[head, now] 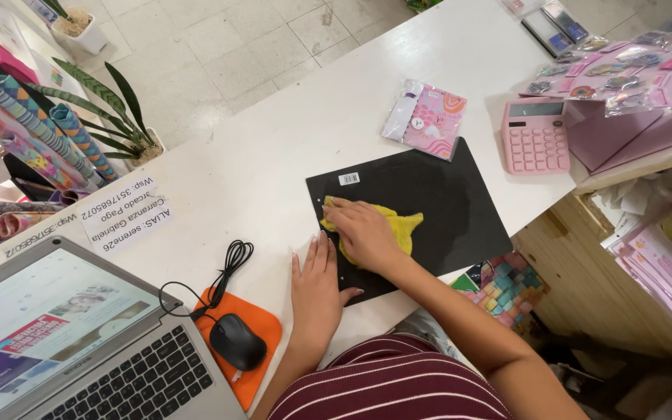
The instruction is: Cleaning a black clipboard with a yellow cloth on a counter
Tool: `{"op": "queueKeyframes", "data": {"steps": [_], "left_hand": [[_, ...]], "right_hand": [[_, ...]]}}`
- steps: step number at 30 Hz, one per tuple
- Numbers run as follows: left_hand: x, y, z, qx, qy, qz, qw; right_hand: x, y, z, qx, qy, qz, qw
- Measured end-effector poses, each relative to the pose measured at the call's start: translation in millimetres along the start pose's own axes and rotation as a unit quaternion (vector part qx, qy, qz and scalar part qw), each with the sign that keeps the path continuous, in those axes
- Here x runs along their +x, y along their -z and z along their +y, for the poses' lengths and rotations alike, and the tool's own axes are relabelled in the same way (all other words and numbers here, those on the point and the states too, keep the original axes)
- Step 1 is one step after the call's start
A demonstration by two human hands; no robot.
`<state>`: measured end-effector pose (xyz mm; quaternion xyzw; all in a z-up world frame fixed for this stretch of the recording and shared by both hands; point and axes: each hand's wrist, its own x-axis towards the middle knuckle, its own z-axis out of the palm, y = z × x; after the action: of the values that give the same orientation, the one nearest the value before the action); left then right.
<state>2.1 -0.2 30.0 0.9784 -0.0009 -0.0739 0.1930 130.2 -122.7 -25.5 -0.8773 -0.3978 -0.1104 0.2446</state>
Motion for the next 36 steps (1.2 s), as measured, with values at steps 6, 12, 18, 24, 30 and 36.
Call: {"op": "queueKeyframes", "data": {"steps": [6, 12, 18, 24, 30, 36], "left_hand": [[1, -3, -2, 0.013, 0.011, -0.007, 1.000], [0, -7, -3, 0.008, 0.019, -0.016, 1.000], [3, -36, -13, 0.102, -0.002, 0.059, 0.993], [2, -26, -13, 0.085, 0.002, 0.047, 0.995], [6, -29, -11, 0.072, 0.023, 0.025, 0.997], [5, -35, -15, 0.130, 0.006, 0.052, 0.990]], "right_hand": [[41, -12, 3, -0.018, 0.030, 0.036, 0.999], [8, 21, -24, 0.018, 0.044, -0.014, 0.999], [45, 5, -9, 0.028, 0.049, -0.016, 0.998], [57, -9, -8, 0.001, 0.035, 0.026, 0.999], [23, 13, -27, 0.043, 0.043, -0.002, 0.998], [62, -8, 0, 0.006, 0.021, 0.032, 0.999]]}}
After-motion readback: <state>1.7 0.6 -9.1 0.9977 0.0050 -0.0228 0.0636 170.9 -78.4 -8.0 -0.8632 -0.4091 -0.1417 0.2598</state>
